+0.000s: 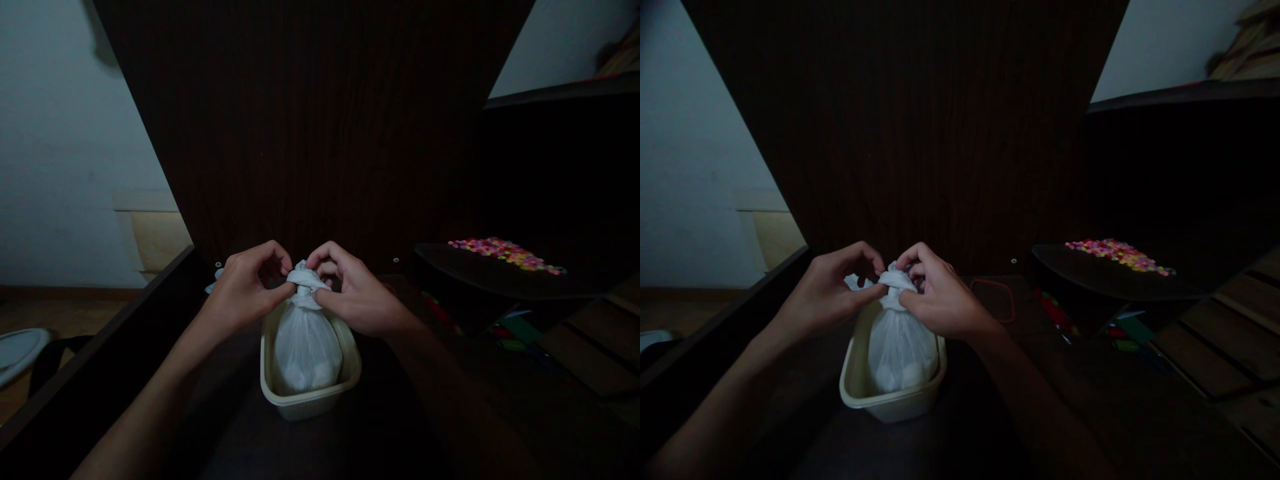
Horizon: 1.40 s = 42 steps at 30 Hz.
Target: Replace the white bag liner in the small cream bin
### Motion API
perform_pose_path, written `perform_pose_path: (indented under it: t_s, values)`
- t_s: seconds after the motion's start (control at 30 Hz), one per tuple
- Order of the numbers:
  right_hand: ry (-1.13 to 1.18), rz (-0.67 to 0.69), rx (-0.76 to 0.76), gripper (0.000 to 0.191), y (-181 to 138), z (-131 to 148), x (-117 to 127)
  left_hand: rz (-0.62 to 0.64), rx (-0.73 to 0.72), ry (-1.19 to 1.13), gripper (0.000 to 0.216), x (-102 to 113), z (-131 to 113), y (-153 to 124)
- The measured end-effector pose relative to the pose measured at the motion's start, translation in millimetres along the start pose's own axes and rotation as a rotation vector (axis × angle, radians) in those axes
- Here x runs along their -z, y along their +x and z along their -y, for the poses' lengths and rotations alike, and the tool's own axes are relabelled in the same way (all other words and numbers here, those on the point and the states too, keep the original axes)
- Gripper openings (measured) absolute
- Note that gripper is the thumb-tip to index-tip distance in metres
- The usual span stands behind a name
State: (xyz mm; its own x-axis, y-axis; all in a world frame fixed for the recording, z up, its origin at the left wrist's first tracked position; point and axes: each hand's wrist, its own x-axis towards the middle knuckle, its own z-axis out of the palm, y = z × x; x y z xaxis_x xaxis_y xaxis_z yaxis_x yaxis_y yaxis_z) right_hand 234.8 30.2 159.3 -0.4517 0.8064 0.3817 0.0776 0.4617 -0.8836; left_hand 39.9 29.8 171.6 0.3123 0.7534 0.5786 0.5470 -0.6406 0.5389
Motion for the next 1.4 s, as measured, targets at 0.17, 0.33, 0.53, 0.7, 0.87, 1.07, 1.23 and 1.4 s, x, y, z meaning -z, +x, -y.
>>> perform_pose_path:
  t_s: [0.17,0.33,0.53,0.7,0.87,1.07,1.23,1.4]
  values:
    - [-0.063,-0.033,0.02,0.024,1,-5,-3,0.038,0.005,-0.028,0.012,-1,2,1]
    - [-0.158,-0.066,-0.024,0.027,3,-12,-5,0.078,-0.042,-0.027,0.008,-1,-4,-1]
    - [-0.112,0.005,-0.03,0.03,3,-11,-3,0.204,0.052,-0.04,0.012,3,-6,-2]
    - [-0.243,0.007,0.038,0.029,-1,-3,-1,0.311,0.137,-0.181,0.015,3,-2,-3]
    - [-0.311,-0.102,0.099,0.036,-1,-3,-2,0.256,0.146,-0.48,0.021,-4,-1,-2]
    - [-0.423,-0.175,0.067,0.031,2,0,3,0.13,0.127,-0.606,0.033,-10,-4,-1]
    - [-0.392,-0.109,-0.038,0.031,3,3,3,0.09,0.124,-0.647,0.039,-11,0,-2]
    - [-0.407,-0.077,-0.036,0.032,2,6,2,0.142,0.139,-0.764,0.042,-12,0,-1]
